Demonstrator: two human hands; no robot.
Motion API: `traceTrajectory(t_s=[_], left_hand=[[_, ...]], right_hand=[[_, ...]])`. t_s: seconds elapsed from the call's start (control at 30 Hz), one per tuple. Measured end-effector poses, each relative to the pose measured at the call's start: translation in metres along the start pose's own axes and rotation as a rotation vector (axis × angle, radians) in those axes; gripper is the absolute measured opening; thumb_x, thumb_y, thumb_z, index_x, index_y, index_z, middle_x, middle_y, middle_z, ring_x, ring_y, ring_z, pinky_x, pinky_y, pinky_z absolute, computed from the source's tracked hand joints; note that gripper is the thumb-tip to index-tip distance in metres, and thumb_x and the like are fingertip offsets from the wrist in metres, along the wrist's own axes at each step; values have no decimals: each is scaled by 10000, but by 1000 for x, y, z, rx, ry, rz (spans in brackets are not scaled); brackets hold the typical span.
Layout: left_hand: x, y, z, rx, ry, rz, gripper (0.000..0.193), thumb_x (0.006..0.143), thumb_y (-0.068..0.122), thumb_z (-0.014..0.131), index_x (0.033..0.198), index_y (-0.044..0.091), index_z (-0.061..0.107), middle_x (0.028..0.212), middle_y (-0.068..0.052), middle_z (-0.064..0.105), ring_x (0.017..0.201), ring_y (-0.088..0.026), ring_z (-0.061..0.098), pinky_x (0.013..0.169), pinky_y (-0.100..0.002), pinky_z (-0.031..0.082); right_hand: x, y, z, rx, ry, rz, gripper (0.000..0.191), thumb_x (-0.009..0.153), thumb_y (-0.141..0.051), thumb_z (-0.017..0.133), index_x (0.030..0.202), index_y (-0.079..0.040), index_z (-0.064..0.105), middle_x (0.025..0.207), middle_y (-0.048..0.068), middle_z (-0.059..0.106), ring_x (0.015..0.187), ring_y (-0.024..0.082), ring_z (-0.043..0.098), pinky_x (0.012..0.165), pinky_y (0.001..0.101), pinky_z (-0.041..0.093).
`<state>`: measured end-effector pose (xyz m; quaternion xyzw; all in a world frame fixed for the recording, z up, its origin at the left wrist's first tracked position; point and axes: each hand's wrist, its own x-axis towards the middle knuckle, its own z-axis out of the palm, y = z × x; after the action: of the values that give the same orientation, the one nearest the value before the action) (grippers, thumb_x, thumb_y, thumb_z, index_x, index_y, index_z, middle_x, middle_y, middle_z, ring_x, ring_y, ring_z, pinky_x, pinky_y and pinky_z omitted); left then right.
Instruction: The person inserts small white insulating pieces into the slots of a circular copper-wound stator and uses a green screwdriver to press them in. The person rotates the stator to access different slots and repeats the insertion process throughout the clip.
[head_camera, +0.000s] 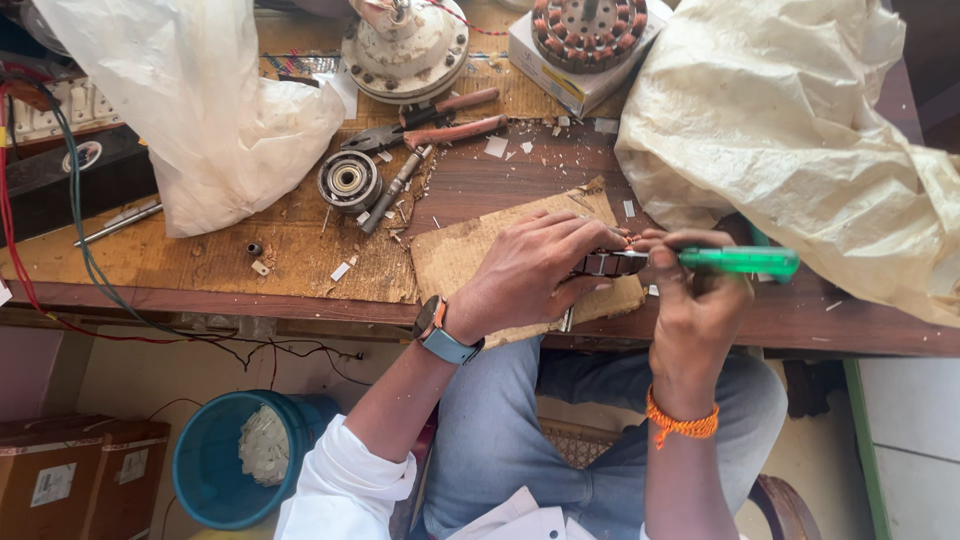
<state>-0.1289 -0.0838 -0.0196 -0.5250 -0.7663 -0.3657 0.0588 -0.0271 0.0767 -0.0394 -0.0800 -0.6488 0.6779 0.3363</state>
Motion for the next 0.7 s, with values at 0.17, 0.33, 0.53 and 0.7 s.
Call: traceTrajectory(t_s=[0.17,0.33,0.53,0.7], left_hand=[[0,4,1,-21,-15,-24,410,879,275,799,1224,143,619,1142,-46,713,1110,-281,679,936,-410,519],[-2,11,-2,0,-77,71,658,836,253,809,1429,182,534,1222,-28,700,1171,-260,645,1053,-408,502],[-5,2,-11,-243,-86,244,952,763,112,751,1588,122,277,1551,-98,490,1353,-319,552,1260,-457,385],[-15,-2,-13,-272,-68,219,946,706,37,681,1571,130,310,1570,-59,478,1396,-337,521,1287,-420,397]], right_hand=[[5,3,-11,78,-54,56,169,986,-17,731,1108,2,615,1094,162,741,1026,226,737,968,319,597],[-13,8,-22,299,64,-27,151,1052,-16,749,1140,7,629,1052,143,713,1055,245,733,1056,354,596],[-40,15,-28,298,61,-64,166,1025,-7,774,1092,21,625,1031,156,702,1044,276,737,1006,347,591],[-52,9,-14,153,2,-131,185,1012,39,744,1128,22,601,1101,230,726,1212,307,721,1047,322,579]])
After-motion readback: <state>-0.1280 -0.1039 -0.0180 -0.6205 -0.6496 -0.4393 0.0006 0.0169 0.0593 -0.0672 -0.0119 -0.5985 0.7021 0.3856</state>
